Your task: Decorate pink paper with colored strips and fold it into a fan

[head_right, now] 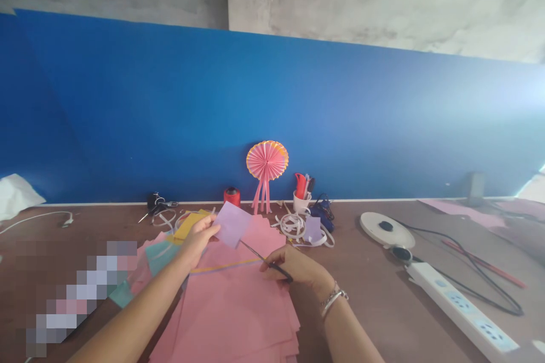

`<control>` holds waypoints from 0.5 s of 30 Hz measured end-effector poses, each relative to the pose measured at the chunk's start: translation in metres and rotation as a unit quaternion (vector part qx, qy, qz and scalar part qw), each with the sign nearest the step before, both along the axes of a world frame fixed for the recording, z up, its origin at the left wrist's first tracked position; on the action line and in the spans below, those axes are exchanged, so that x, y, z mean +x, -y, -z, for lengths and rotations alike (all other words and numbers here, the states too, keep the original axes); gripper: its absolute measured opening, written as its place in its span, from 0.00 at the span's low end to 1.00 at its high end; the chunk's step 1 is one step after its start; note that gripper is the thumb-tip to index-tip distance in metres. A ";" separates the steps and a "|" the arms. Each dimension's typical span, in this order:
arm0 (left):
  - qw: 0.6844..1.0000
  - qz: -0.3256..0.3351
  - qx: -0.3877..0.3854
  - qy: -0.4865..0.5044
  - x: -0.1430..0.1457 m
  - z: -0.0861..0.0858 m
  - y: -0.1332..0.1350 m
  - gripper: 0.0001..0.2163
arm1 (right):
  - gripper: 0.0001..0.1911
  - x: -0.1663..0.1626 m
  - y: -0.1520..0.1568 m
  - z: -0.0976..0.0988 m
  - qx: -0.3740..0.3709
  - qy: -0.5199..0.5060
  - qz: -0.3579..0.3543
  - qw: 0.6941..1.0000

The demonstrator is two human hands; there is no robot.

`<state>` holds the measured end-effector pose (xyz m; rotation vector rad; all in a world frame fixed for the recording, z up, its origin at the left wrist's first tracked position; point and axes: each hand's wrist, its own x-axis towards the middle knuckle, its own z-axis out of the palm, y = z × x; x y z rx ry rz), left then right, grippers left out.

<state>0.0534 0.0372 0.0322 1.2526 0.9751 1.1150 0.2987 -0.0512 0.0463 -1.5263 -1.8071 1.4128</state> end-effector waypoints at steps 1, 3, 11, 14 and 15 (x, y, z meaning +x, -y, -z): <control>1.000 0.004 0.000 -0.004 0.000 0.000 0.001 0.13 | 0.16 -0.001 0.000 0.000 -0.003 0.000 0.000 1.000; 1.000 0.009 0.001 -0.012 0.000 -0.002 0.002 0.13 | 0.16 -0.002 0.002 -0.002 -0.006 0.000 0.004 1.000; 1.000 0.016 0.000 -0.021 0.001 -0.001 0.003 0.12 | 0.14 -0.004 0.004 -0.005 0.001 0.024 0.013 1.000; 1.000 0.018 0.001 -0.022 0.001 0.000 0.003 0.12 | 0.14 -0.004 0.003 -0.003 0.004 0.021 0.007 1.000; 1.000 0.020 0.001 -0.022 0.001 0.000 0.003 0.12 | 0.14 -0.004 0.003 -0.003 0.005 0.021 0.008 1.000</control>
